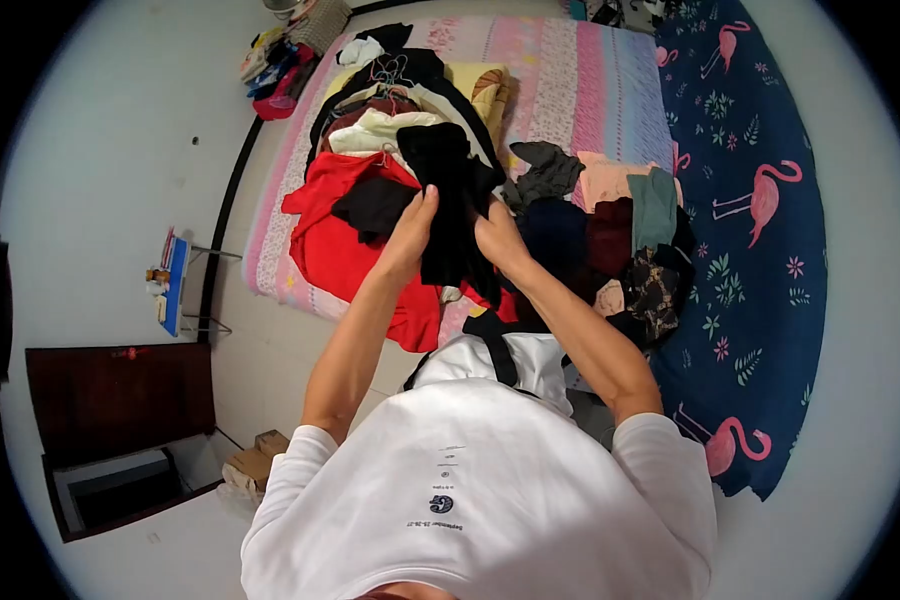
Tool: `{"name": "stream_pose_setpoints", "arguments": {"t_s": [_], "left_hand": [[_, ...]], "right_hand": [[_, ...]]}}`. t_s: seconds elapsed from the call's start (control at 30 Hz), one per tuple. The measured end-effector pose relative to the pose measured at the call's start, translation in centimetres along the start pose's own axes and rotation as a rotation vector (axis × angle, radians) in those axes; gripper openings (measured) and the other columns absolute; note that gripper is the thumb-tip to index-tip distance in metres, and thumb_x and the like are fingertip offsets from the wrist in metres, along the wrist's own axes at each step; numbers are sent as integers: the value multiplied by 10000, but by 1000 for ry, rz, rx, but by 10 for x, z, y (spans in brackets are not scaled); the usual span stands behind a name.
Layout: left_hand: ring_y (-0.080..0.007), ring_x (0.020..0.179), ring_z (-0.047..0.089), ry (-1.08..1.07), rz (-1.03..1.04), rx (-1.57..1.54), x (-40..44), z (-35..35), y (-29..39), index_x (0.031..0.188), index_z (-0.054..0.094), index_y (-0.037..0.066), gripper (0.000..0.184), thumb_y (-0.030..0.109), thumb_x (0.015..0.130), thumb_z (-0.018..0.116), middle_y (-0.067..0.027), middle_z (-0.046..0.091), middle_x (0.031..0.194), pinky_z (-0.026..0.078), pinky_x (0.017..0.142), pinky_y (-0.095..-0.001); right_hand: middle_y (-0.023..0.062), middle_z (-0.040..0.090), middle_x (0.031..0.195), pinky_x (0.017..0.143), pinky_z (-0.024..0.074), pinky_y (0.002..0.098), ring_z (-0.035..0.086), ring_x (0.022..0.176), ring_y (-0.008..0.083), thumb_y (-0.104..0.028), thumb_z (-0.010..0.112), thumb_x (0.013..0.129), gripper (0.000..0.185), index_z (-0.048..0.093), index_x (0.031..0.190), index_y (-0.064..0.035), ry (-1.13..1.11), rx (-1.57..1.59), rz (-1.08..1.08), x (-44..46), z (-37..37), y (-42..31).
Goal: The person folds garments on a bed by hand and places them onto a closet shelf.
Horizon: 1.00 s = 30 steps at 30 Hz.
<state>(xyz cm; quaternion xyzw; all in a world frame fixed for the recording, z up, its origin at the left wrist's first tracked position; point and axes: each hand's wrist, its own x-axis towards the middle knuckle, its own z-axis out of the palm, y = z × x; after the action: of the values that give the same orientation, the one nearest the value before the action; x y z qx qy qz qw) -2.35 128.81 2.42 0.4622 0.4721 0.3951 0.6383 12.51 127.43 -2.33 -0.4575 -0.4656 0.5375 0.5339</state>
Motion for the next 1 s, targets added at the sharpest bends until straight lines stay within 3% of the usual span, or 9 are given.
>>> {"name": "stream_pose_setpoints", "arguments": {"t_s": [0.17,0.27,0.4,0.47,0.57,0.73,0.8,0.87,1.0], "left_hand": [[-175,1158,520,-74,-24,40,-4,-6,-21,1357,485,-27,484,221,957,597,-93,546,1267,402,1005,-297],[-193,1303,452,-21,50,160,5,-19,-59,1429,432,-19,658,116,839,692,-115,473,1412,423,1022,-291],[-358,1289,431,229,302,737,0,-19,-83,1412,426,-55,759,168,759,742,-218,421,1419,382,1065,-391],[-473,1299,367,255,336,881,-21,-5,-59,1391,432,-84,771,207,744,733,-294,380,1427,332,1106,-485],[-490,1299,354,253,396,929,-33,-3,-54,1416,433,-42,800,254,741,744,-311,355,1433,317,1109,-507],[-343,1378,331,125,240,662,-51,-17,-31,1468,409,42,813,429,846,760,-213,362,1479,332,1096,-401],[-373,1329,385,138,236,542,-52,-21,-28,1449,424,26,807,445,842,750,-237,397,1435,345,1094,-433],[-281,1309,430,162,179,510,-52,-27,-30,1468,379,-5,803,395,878,748,-167,414,1458,363,1082,-364],[-239,1278,480,145,25,174,-50,-32,-39,1460,370,-24,820,374,866,771,-138,495,1400,352,1098,-337]], "right_hand": [[141,631,1279,984,447,322,588,1152,204,-194,495,1017,398,550,1340,32,-23,79,159,-10,-2,19],[132,607,1305,1011,427,316,568,1170,200,-282,502,1030,463,524,1369,32,-76,183,236,-15,-2,23],[124,552,1349,1074,366,317,506,1233,196,-457,550,1006,635,471,1406,30,55,372,374,-35,14,-6],[122,534,1362,1097,338,322,475,1264,198,-514,580,973,708,456,1412,27,-157,248,218,-36,16,-2],[112,553,1344,1071,374,315,505,1234,184,-490,567,990,658,469,1395,20,-242,237,204,-30,12,14],[98,613,1250,942,484,294,598,1108,165,-311,523,1029,453,519,1350,10,-167,383,337,-26,1,27],[93,644,1190,917,503,294,625,1065,162,-232,526,1015,382,561,1305,13,-183,348,364,-22,-3,31],[82,654,1164,898,507,289,635,1025,155,-241,528,1017,379,573,1289,19,-223,309,400,-23,-3,24],[54,676,1111,839,516,293,650,942,154,-260,529,1023,367,615,1233,29,-281,230,300,-26,4,8]]}}
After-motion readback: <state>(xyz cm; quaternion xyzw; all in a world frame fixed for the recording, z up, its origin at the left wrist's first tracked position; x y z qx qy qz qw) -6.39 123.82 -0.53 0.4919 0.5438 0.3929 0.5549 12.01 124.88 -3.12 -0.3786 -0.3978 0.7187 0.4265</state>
